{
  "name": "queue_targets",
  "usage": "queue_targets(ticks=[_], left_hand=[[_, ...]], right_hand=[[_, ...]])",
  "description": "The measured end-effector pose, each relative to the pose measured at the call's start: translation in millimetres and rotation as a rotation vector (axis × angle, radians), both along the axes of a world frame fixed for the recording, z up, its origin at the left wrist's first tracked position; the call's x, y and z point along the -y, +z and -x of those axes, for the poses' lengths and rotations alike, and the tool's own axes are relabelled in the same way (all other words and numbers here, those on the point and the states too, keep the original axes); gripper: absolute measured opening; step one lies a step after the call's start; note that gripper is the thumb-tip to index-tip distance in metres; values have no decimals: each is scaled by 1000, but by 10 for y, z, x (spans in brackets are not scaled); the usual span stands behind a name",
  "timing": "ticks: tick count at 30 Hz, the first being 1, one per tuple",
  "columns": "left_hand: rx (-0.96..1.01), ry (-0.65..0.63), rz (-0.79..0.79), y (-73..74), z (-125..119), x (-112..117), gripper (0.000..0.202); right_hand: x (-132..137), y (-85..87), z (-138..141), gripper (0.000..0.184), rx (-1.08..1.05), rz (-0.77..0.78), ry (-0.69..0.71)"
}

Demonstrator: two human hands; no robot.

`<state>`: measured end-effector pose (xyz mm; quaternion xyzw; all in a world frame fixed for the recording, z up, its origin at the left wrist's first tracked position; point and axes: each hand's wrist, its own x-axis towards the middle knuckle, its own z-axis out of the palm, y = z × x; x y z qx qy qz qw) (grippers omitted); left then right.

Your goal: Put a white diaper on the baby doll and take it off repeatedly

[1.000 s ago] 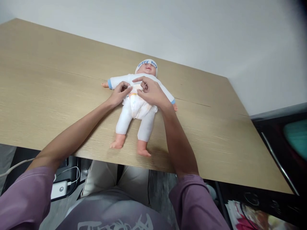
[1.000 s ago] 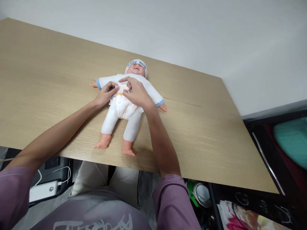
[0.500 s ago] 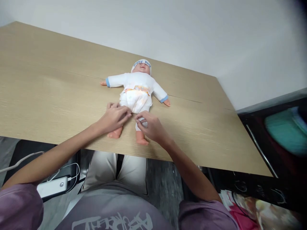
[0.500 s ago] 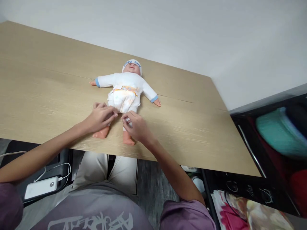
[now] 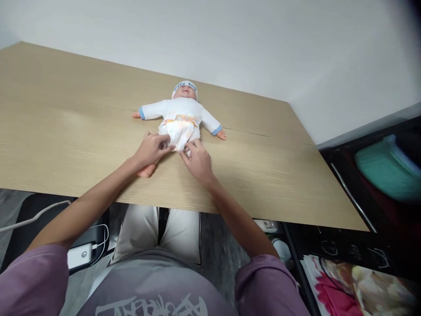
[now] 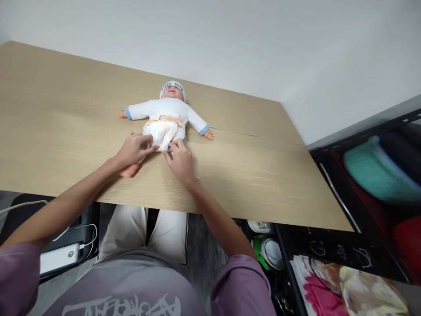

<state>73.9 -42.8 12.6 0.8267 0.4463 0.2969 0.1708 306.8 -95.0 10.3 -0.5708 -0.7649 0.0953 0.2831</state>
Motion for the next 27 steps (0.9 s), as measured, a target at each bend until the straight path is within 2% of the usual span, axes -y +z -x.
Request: queue_targets(ticks=[9, 13, 17, 20, 23, 27], left_hand=[[80, -51, 10, 40, -2, 62, 29], [194, -6, 75, -17, -12, 36, 29], [445, 71, 162, -104, -45, 47, 46], [549, 148, 207, -161, -79, 70, 57], [595, 201, 251, -173, -100, 88, 61], [540, 196, 267, -124, -90, 104, 51]], right_hand=[[-7, -36, -54, 27, -41, -17, 91], [-1, -46, -37, 29, -99, 2, 67], [62, -24, -6, 30, -198, -10, -39], [95, -11, -7, 26, -287, -59, -92], [89, -16, -16, 24, -286, -68, -84], [70, -39, -12, 25, -210, -66, -23]])
